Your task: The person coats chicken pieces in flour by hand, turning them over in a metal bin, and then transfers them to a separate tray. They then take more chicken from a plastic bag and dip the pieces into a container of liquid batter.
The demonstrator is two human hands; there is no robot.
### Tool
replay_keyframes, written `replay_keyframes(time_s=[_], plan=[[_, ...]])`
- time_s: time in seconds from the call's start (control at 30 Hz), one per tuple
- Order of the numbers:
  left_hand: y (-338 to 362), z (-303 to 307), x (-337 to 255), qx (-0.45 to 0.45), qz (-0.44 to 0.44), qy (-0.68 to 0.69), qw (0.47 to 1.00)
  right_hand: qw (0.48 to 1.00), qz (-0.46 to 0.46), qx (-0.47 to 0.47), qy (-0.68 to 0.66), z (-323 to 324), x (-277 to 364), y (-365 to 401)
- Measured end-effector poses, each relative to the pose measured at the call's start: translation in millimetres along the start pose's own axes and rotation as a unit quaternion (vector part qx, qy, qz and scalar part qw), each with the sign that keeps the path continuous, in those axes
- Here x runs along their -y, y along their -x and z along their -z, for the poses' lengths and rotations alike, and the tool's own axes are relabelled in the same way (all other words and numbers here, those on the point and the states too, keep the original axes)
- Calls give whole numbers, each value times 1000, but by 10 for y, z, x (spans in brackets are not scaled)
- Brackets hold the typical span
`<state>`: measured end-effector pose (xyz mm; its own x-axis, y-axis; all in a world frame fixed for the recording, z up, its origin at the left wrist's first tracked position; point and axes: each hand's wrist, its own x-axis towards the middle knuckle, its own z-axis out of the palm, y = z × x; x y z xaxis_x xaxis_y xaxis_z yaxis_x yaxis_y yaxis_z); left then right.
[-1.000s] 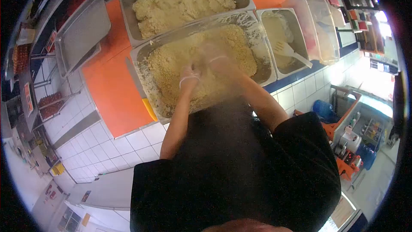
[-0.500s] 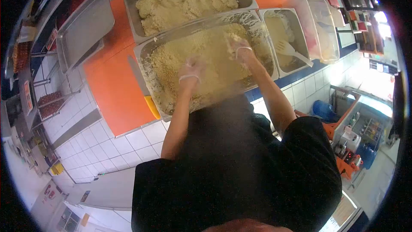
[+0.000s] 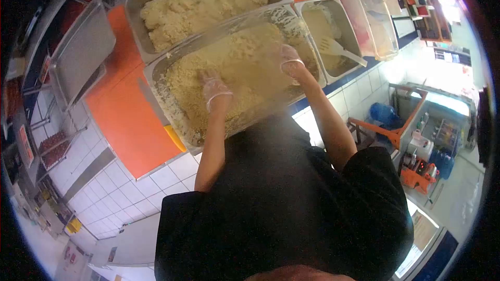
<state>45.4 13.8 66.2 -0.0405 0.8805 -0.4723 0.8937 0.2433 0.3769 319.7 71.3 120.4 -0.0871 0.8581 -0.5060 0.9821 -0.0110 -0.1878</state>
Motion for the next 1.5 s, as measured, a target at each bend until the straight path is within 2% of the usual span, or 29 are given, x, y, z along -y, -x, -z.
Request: replay_keyframes(time_s=[0.07, 0.1, 0.17, 0.2, 0.23, 0.27, 0.3, 0.33, 0.4, 0.43, 0.47, 0.53, 0.6, 0.67, 0.7, 0.73, 0.77, 0.8, 0.83, 0.9, 1.03, 1.1, 1.13, 1.17, 1.2, 1.23, 1.33, 1.43, 1.5], plan=[[-40, -213, -129, 33, -42, -36, 998, 973, 182, -99, 99, -6, 7, 237], [52, -157, -300, 8, -109, 4, 994, 976, 165, -103, 98, 92, 64, 368], [66, -269, -491, -15, -192, 43, 980, 951, 232, -205, -16, 354, 148, 529], [-26, -494, -423, -62, -229, 39, 971, 952, 220, -214, -16, 183, -36, 429], [-100, -613, -405, -109, -265, 36, 957, 931, 237, -203, -187, -150, -317, 213], [-42, -405, -539, -108, -278, 32, 954, 881, 252, -190, -353, -310, -550, 100], [92, -50, -718, -49, -221, 22, 974, 860, 204, -128, -449, -45, -545, 248], [178, 165, -867, 9, -164, 11, 986, 845, 174, -91, -498, 210, -558, 415], [16, 56, -850, -3, -81, -17, 997, 821, 157, -78, -544, 621, -794, 668], [-115, -99, -640, -62, -184, -83, 978, 816, 156, -83, -550, 831, -982, 773], [-161, -210, -518, -120, -280, -149, 941, 816, 157, -93, -548, 1051, -1215, 865], [37, -62, -824, -253, -290, -39, 922, 830, 152, -121, -523, 1496, -1856, 1011], [234, 64, -1095, -157, -144, -109, 971, 856, 143, -147, -474, 1967, -2605, 1099], [57, -127, -890, -101, -121, -69, 985, 889, 125, -159, -411, 2339, -3332, 1066], [168, -188, -1075, -107, -118, -70, 985, 888, 131, -159, -411, 2512, -3539, 1073], [365, -179, -1258, -144, -93, 3, 985, 958, 67, -230, -159, 2600, -3657, 1094], [485, -189, -1500, -181, -68, 76, 978, 952, -3, -287, 106, 2659, -3816, 1058], [574, -204, -1755, -183, -63, 70, 979, 935, 67, -319, 140, 2479, -4214, 870], [719, -216, -1974, -188, -40, 50, 980, 938, 72, -313, 130, 2311, -4590, 639], [850, -326, -2184, -194, -8, 29, 980, 988, -54, -30, 143, 2169, -5117, 190], [1007, -556, -2536, -218, 32, 2, 975, 955, -94, -9, 280, 2700, -4840, 245], [1004, -612, -2654, -219, 64, -18, 973, 902, 2, -353, 249, 2804, -4584, 235], [975, -703, -2608, -238, 63, -70, 967, 902, 9, -353, 248, 2984, -4319, 378], [979, -763, -2585, -257, 63, -122, 957, 971, 28, -228, 67, 3226, -3998, 599], [1014, -746, -2629, -257, 72, -123, 956, 988, 46, -88, -117, 3342, -3835, 698], [1018, -690, -2704, -253, 88, -96, 959, 992, 78, -29, -93, 3152, -3861, 583], [950, -658, -2760, -264, 117, -89, 953, 973, 152, 90, 150, 2291, -4287, -98], [964, -701, -2793, -281, 147, -118, 941, 955, 162, 128, 214, 2171, -4455, -201], [948, -678, -2829, -291, 160, -126, 935, 987, 148, -16, 64, 2300, -4532, -170]])
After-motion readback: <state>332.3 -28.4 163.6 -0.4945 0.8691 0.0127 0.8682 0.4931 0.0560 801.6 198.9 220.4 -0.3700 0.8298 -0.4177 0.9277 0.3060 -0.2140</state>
